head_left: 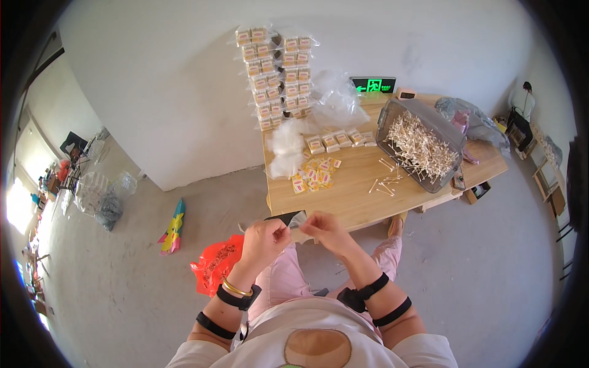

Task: Arranging and packaging cotton swabs into small plastic bags.

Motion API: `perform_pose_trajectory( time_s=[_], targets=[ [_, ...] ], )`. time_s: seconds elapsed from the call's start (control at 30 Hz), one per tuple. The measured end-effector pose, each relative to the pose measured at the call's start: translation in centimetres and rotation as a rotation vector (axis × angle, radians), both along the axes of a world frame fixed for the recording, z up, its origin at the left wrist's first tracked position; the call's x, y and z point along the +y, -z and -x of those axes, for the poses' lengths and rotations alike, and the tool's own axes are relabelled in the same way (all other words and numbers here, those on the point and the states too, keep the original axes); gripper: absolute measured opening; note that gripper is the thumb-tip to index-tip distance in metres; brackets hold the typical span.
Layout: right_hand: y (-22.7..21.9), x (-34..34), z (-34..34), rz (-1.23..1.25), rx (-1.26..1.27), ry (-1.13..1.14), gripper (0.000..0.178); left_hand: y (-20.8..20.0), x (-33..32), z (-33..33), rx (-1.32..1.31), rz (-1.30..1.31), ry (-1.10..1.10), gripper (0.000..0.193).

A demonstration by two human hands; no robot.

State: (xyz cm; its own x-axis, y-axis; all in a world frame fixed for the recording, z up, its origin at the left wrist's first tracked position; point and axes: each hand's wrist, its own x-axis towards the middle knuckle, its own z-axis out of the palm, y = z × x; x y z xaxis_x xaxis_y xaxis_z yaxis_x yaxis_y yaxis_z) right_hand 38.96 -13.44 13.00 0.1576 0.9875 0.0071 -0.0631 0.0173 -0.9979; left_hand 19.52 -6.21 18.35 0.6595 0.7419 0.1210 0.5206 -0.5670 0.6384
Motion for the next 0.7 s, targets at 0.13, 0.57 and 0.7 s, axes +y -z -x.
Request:
perform_pose_trajectory(
  time_s=[0.13, 0.57, 0.7],
  targets=[
    [-1.2, 0.1, -1.5, -0.064, -0.255, 0.112, 0.012, -0.2, 0.5, 1.0, -0.152, -0.321, 0.044, 0.054],
    [-3.3, -1.2, -0.7, -0.154, -0.204, 0.082, 0.013, -1.8, -0.2, -1.6, -0.179, -0.290, 0.264, 0.109],
    [-4.2, -1.1, 0.2, -0.154, -0.285, 0.148, 0.014, -1.8, 0.0, -1.4, -0.173, -0.364, 0.237, 0.089]
  ],
)
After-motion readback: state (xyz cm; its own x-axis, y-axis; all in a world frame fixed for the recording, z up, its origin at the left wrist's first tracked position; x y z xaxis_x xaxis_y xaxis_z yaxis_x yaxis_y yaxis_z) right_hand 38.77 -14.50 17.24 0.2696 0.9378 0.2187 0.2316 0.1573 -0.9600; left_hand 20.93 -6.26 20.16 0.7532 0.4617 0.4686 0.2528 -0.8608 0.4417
